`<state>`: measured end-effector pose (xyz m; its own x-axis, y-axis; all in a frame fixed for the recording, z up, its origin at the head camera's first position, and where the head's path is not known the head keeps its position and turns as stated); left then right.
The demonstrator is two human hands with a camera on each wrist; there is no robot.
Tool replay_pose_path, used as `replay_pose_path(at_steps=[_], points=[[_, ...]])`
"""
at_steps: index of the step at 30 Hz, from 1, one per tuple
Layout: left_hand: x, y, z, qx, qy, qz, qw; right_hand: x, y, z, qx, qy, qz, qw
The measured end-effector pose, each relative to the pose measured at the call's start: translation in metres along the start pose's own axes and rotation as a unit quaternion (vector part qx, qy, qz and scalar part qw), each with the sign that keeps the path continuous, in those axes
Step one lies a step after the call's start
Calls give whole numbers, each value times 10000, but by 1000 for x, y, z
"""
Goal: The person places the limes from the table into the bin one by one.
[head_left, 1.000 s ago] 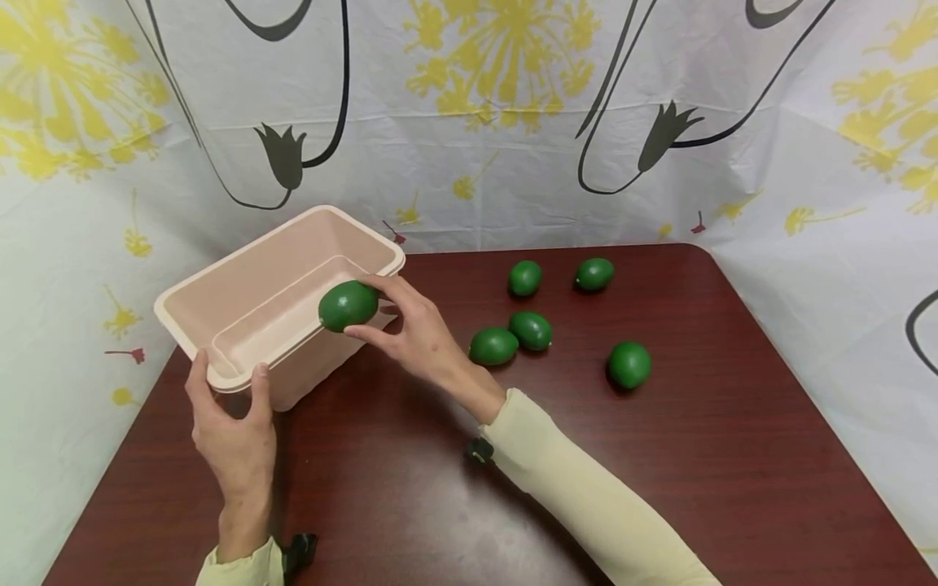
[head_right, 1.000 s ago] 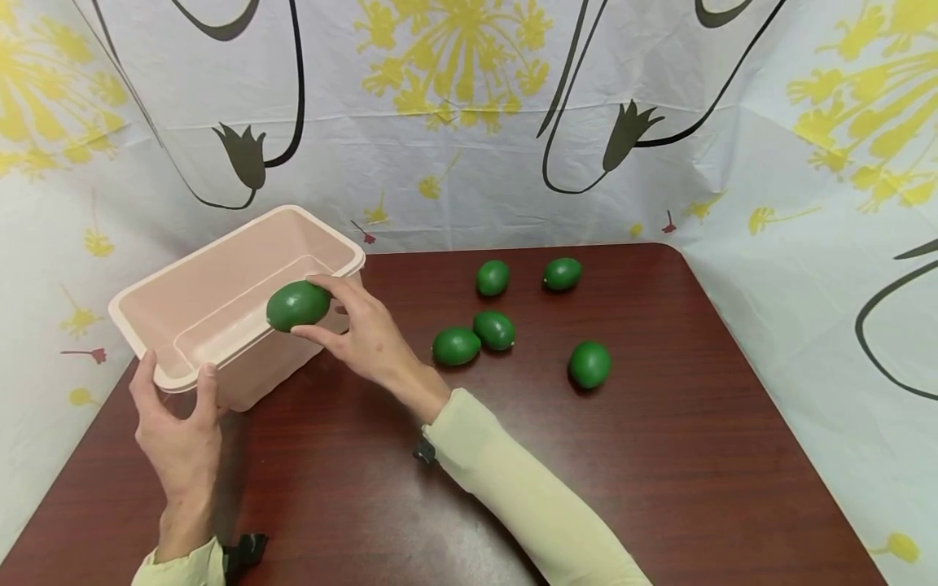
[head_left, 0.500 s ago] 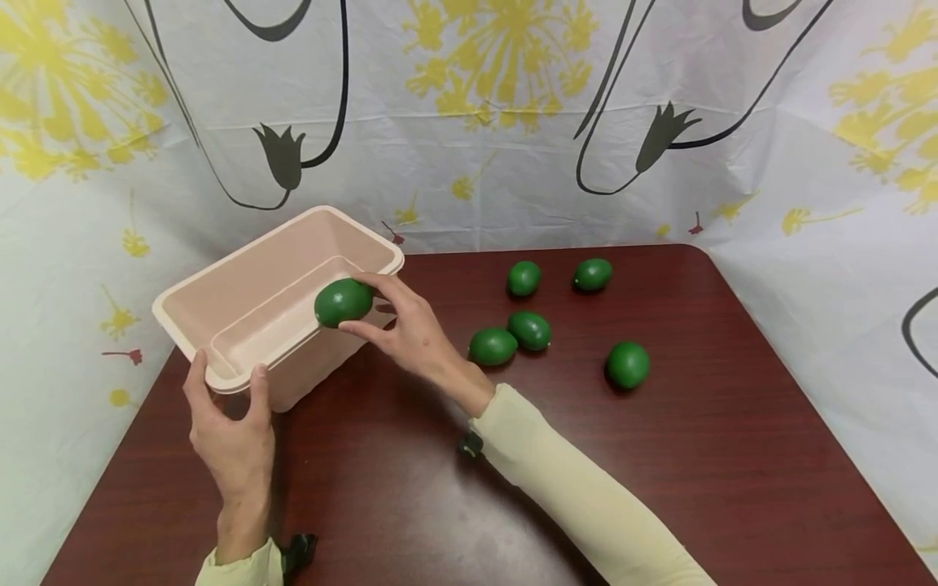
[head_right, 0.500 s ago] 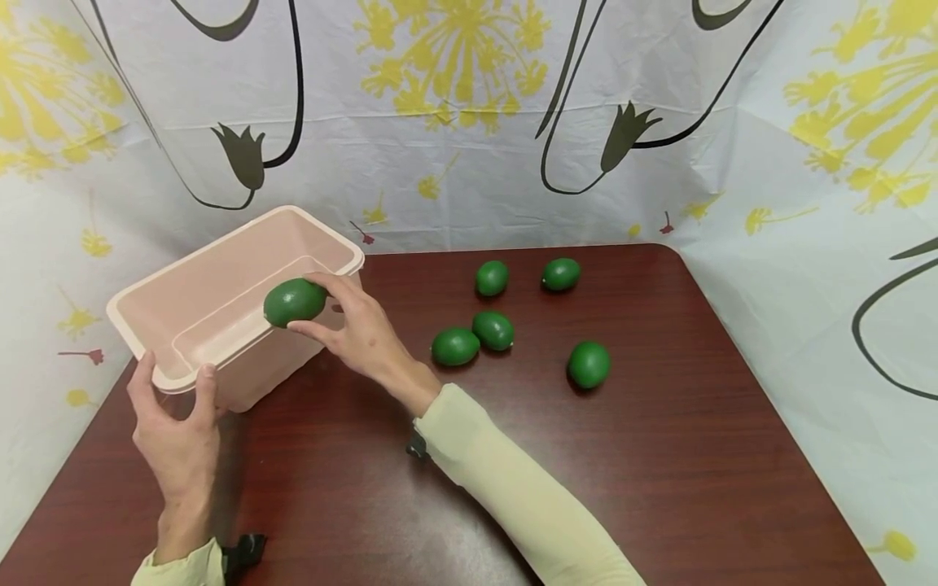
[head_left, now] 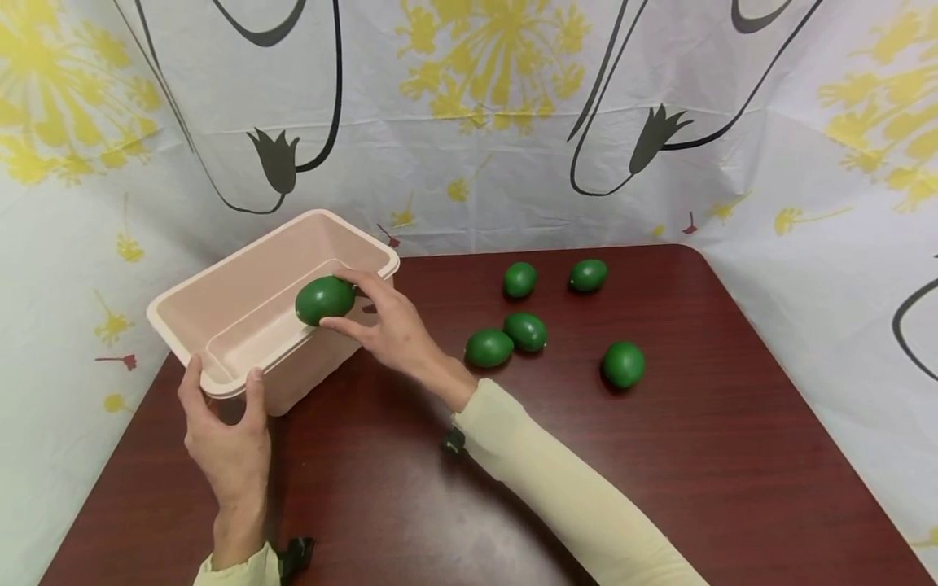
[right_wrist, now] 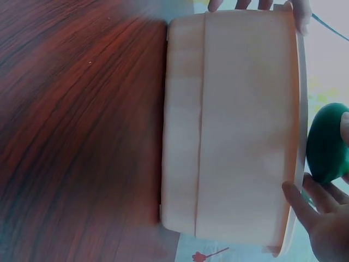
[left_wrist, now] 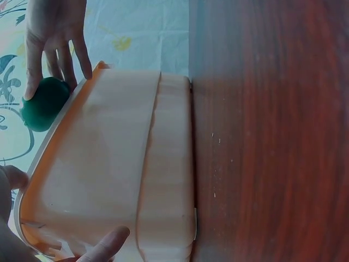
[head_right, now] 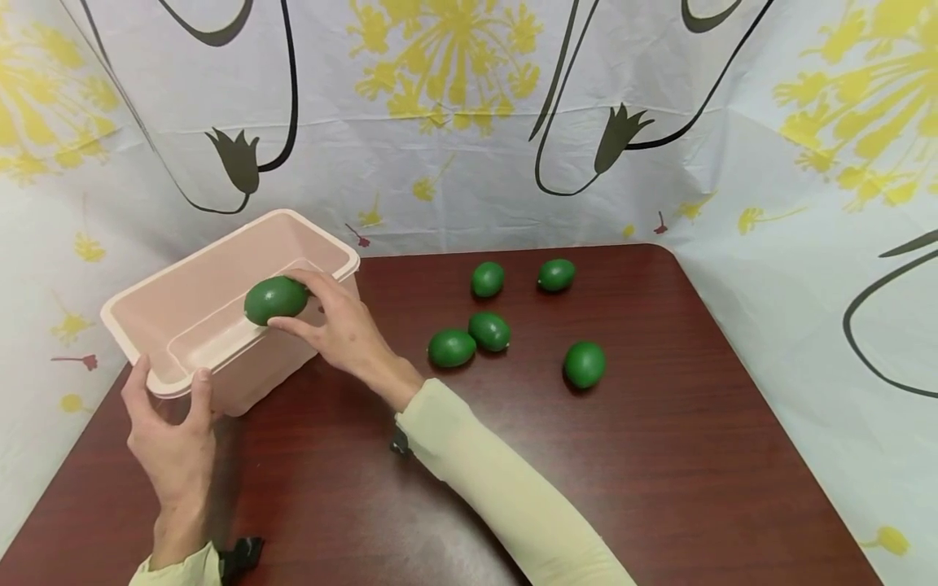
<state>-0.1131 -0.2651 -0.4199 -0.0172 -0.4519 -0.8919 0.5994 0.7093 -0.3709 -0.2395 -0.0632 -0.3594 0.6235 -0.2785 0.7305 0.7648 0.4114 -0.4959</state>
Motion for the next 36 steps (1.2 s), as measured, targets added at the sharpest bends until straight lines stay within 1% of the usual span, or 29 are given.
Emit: replay_pose_path(at_steps=[3,7,13,18,23,26,29,36], points=[[0,1,1,33,-11,45,10000,1,-2,-3,51,158,-40,9999],[0,0,1,80,4,68,9999,0,-5,-4,-20,328,-25,9995],[1,1,2,22,-35,33,10000,-5,-1,-8,-59,520,53,9986],[2,1,2,23,-23,68,10000,-7,1,-8,73,728,129,9972],[2,1,1,43,-29,75,10000,-6,-1,-9,306,951,64,9950],[2,1,1,50,-48,93,9999,-6,0,-10,421,991,47,9942],[2,1,1,55,-42,106,9999,-8,1,-10,468,864,52,9951],[0,1,1,71,-20,83,9999,-12,7,-7,558,-22,-103,9984]])
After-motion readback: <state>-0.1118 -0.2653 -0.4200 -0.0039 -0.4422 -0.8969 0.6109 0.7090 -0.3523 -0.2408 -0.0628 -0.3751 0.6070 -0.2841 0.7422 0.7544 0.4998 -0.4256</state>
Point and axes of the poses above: each hand's wrist, its own y-axis away from the middle knuckle, its own z-axis out of the back of the hand, x = y × z, the point moved 4 cm from there along -y, towards the middle knuckle, and after that the axes turned 1 degree about -y, right-handed, at the moved point
